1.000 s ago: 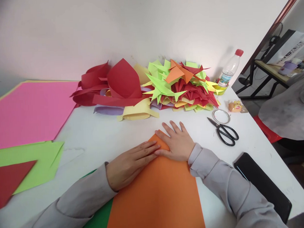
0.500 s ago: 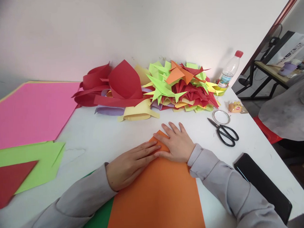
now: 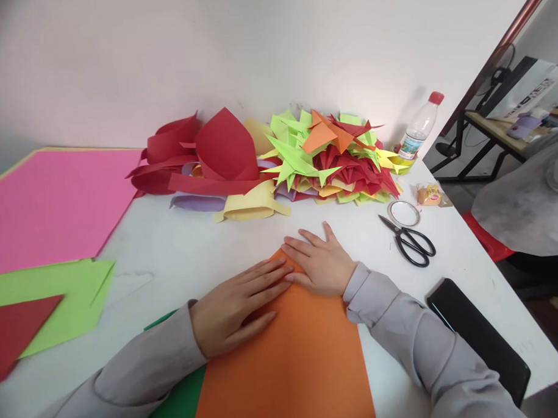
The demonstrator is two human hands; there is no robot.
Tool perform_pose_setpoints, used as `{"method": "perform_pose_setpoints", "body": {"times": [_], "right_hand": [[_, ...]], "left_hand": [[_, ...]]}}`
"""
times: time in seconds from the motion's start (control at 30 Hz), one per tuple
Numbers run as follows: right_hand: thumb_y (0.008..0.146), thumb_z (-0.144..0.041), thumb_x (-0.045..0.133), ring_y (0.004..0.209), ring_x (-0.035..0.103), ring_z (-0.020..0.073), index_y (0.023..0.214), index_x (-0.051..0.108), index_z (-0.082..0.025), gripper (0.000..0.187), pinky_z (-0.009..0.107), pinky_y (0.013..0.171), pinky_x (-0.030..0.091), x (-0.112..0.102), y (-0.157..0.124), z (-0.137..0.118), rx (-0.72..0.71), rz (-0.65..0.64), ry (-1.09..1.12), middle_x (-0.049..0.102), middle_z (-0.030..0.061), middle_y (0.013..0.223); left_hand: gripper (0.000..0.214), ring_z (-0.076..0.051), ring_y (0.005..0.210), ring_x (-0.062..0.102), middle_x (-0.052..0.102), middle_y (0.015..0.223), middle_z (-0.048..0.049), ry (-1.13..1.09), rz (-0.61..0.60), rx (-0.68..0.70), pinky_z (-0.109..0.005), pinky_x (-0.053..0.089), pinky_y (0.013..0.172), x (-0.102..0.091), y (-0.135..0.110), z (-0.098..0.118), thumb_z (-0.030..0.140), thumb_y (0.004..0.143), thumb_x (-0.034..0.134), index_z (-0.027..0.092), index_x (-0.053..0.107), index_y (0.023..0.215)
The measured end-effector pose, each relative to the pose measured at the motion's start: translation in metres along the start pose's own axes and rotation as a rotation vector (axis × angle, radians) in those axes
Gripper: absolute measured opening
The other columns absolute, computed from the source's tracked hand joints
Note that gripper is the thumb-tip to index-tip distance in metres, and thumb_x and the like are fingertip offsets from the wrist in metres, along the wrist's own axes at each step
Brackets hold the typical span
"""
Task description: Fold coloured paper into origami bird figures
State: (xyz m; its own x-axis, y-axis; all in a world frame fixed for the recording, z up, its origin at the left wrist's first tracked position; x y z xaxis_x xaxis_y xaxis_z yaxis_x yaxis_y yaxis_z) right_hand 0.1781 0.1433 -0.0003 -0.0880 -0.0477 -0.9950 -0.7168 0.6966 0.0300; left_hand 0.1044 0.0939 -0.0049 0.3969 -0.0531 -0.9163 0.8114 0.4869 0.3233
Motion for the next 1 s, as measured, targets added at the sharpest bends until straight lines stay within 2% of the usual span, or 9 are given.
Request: {"method": "perform_pose_setpoints", "body": {"times": [0.1, 0.2, 0.33, 0.53, 0.7, 1.0], "right_hand": [[0.097, -0.05, 0.032, 0.138, 0.029, 0.0301, 0.145, 0.034, -0.019, 0.057, 0.067, 0.109, 0.013, 0.001, 0.0, 0.001, 0.009, -0.014, -0.006, 0.038, 0.0113, 0.149], [0.097, -0.05, 0.033, 0.139, 0.028, 0.0298, 0.145, 0.033, -0.019, 0.058, 0.067, 0.11, 0.014, 0.001, 0.0, 0.001, 0.009, -0.018, -0.007, 0.038, 0.0109, 0.149], [0.097, -0.051, 0.031, 0.139, 0.028, 0.0291, 0.145, 0.033, -0.018, 0.058, 0.066, 0.11, 0.012, 0.001, 0.0, 0.001, 0.009, -0.013, 0.009, 0.038, 0.0107, 0.149], [0.096, -0.052, 0.033, 0.139, 0.029, 0.0298, 0.145, 0.033, -0.018, 0.06, 0.065, 0.11, 0.014, 0.002, -0.001, 0.001, 0.01, -0.011, -0.012, 0.038, 0.0122, 0.148], [0.097, -0.052, 0.03, 0.141, 0.025, 0.0292, 0.146, 0.031, -0.018, 0.06, 0.064, 0.11, 0.016, 0.004, -0.002, 0.001, 0.013, -0.029, -0.014, 0.036, 0.0119, 0.15], [0.097, -0.053, 0.027, 0.141, 0.023, 0.0283, 0.147, 0.029, -0.017, 0.062, 0.065, 0.111, 0.014, 0.006, -0.002, 0.001, 0.015, -0.046, -0.003, 0.031, 0.0099, 0.152]], "left_hand": [[0.048, -0.032, 0.135, 0.037, 0.051, 0.139, -0.0156, 0.071, 0.011, -0.035, -0.052, 0.032, 0.111, -0.003, -0.001, 0.005, 0.035, 0.09, 0.046, 0.015, 0.049, 0.134], [0.048, -0.036, 0.129, 0.042, 0.05, 0.136, -0.019, 0.156, 0.041, -0.12, -0.053, 0.039, 0.105, -0.006, -0.005, 0.007, 0.04, 0.088, 0.051, 0.017, 0.054, 0.13], [0.051, -0.038, 0.129, 0.041, 0.043, 0.142, -0.0204, 0.238, 0.067, -0.197, -0.051, 0.042, 0.101, -0.003, -0.011, 0.008, 0.042, 0.089, 0.048, 0.02, 0.049, 0.135], [0.057, -0.035, 0.134, 0.037, 0.036, 0.149, -0.0177, 0.269, 0.061, -0.161, -0.052, 0.036, 0.106, 0.006, -0.017, 0.009, 0.05, 0.09, 0.043, 0.021, 0.044, 0.139], [0.056, -0.032, 0.136, 0.036, 0.036, 0.15, -0.0163, 0.29, 0.038, -0.235, -0.05, 0.032, 0.109, 0.003, -0.016, 0.009, 0.051, 0.091, 0.04, 0.023, 0.042, 0.14], [0.057, -0.033, 0.136, 0.036, 0.037, 0.148, -0.0195, 0.295, 0.015, -0.227, -0.05, 0.033, 0.108, 0.003, -0.015, 0.011, 0.05, 0.092, 0.038, 0.021, 0.039, 0.142]]}}
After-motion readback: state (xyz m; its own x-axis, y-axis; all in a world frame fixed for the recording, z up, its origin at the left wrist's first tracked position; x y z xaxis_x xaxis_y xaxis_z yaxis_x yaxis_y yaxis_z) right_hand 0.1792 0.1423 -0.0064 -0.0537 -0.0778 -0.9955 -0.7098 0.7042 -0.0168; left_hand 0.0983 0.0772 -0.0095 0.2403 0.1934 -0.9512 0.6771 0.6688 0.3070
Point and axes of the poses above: each hand's wrist, its own y-axis towards the middle knuckle, its own x-axis out of the palm, z = x × y, the point moved 10 cm from there along y, towards the middle knuckle
